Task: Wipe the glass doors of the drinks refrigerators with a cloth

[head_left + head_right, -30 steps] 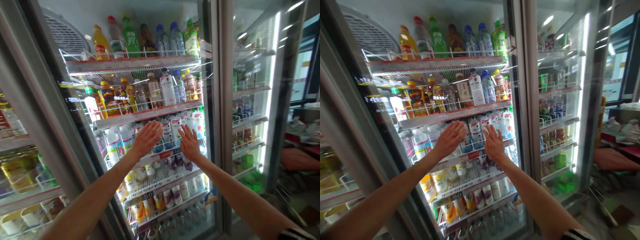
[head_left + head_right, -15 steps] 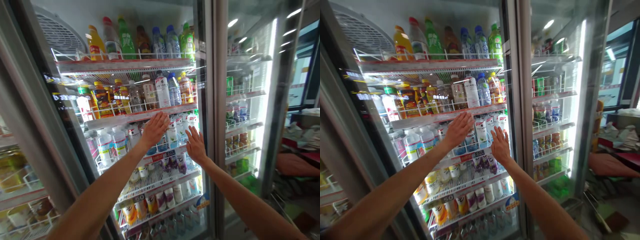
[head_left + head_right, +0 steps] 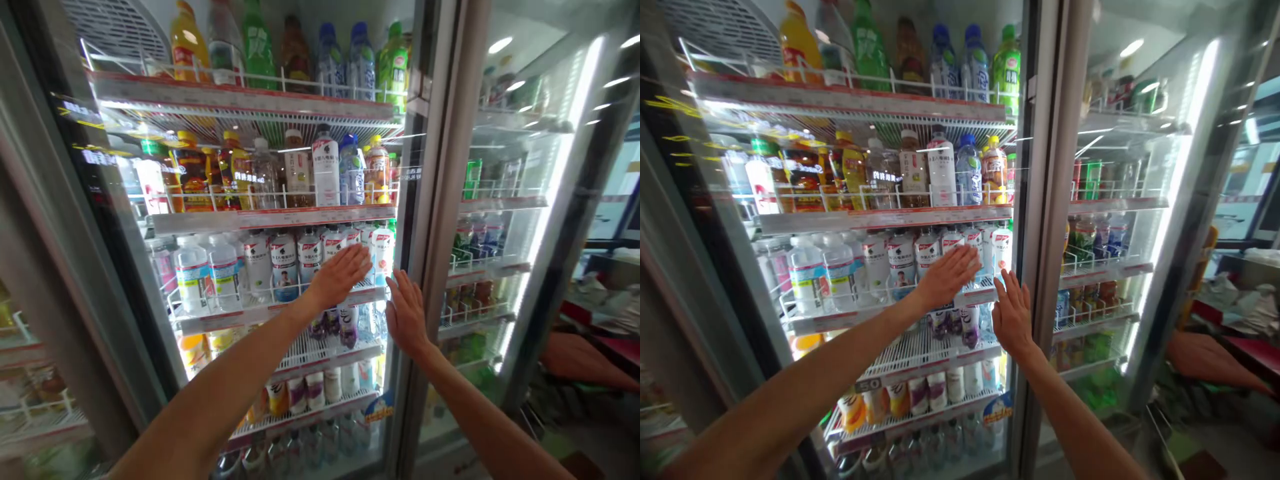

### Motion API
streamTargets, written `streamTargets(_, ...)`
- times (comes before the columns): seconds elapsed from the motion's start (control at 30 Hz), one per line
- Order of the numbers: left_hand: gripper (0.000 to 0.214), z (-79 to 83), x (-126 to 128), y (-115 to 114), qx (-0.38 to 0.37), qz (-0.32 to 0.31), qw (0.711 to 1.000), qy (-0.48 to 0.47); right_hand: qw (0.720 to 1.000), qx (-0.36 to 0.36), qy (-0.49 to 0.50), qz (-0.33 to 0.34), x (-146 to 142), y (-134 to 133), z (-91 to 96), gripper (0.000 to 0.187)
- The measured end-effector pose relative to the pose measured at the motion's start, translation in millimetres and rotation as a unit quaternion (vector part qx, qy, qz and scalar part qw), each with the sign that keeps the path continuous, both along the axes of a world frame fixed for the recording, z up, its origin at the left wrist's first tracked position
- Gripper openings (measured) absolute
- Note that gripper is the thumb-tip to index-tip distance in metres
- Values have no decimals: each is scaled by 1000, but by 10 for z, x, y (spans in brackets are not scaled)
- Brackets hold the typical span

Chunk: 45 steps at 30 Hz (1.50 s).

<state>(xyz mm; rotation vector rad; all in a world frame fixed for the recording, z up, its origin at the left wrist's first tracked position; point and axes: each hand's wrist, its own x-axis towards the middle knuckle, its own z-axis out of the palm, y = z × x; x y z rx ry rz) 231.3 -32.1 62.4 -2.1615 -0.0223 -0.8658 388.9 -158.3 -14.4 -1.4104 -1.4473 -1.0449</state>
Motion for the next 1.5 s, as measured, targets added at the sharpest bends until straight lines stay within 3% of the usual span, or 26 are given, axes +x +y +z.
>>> streamTargets(0.1, 43, -597, 43, -91, 3, -28, 995, 95, 999, -3, 3, 42, -48, -7, -178, 56)
streamTargets(0.17, 41, -859, 69, -143, 3, -38, 989, 140, 998, -11, 7, 66, -88, -16, -315, 57)
streamTargets(0.23, 39, -859, 106, -167, 2, -41, 988, 148, 997, -9, 11, 80, -118, -23, -415, 58)
streamTargets(0.33, 39, -579, 169, -163, -25, -7, 998, 62, 996, 22, 33, 81, -124, -29, -472, 57)
streamTargets(0.4, 40, -497, 192, -163, -41, 10, 999, 4, 995, 42, 52, 70, -115, -37, -494, 56)
streamTargets(0.47, 41, -627, 184, -170, -31, -6, 999, 13, 994, 48, 71, 62, -123, -48, -562, 55)
streamTargets(0.63, 43, -1244, 148, -174, -13, -21, 1000, 17, 989, 1, 114, 96, -309, 13, -944, 55)
streamTargets(0.8, 47, -1383, 122, -239, -46, 57, 992, -102, 986, 19, 136, 94, -657, 351, -1161, 57)
streamTargets(0.87, 50, -1488, -55, -273, -39, 59, 991, -117, 990, 31, 129, 48, -726, 497, -1137, 56)
streamTargets(0.93, 55, -1676, -387, -267, -29, 49, 990, -130, 992, 58, 110, -3, -640, 592, -1079, 56)
streamTargets(1.07, 66, -2086, -1318, -113, -59, 89, 965, -240, 986, 151, 53, -55, -47, 651, -990, 49)
streamTargets(1.13, 68, -2213, -1704, -6, -64, 123, 945, -296, 968, 225, 80, -70, 97, 712, -1001, 45)
streamTargets(1.17, 68, -2254, -1838, 44, -59, 137, 939, -310, 958, 261, 98, -65, 29, 767, -1029, 45)
streamTargets(1.23, 68, -2306, -1980, 130, -37, 152, 935, -317, 950, 295, 100, -20, -400, 914, -1146, 49)
streamTargets(1.3, 69, -2350, -2020, 194, -7, 154, 935, -318, 970, 239, 10, 43, -1005, 1056, -1341, 58)
streamTargets(1.37, 68, -2427, -2064, 242, 14, 158, 934, -320, 977, 151, -123, 84, -1381, 1115, -1543, 59)
streamTargets(1.43, 66, -2563, -2184, 284, 17, 173, 926, -335, 969, 145, -184, 72, -1257, 1065, -1638, 53)
streamTargets(1.5, 63, -2742, -2374, 320, 5, 196, 909, -369, 958, 260, -111, 41, -749, 971, -1580, 49)
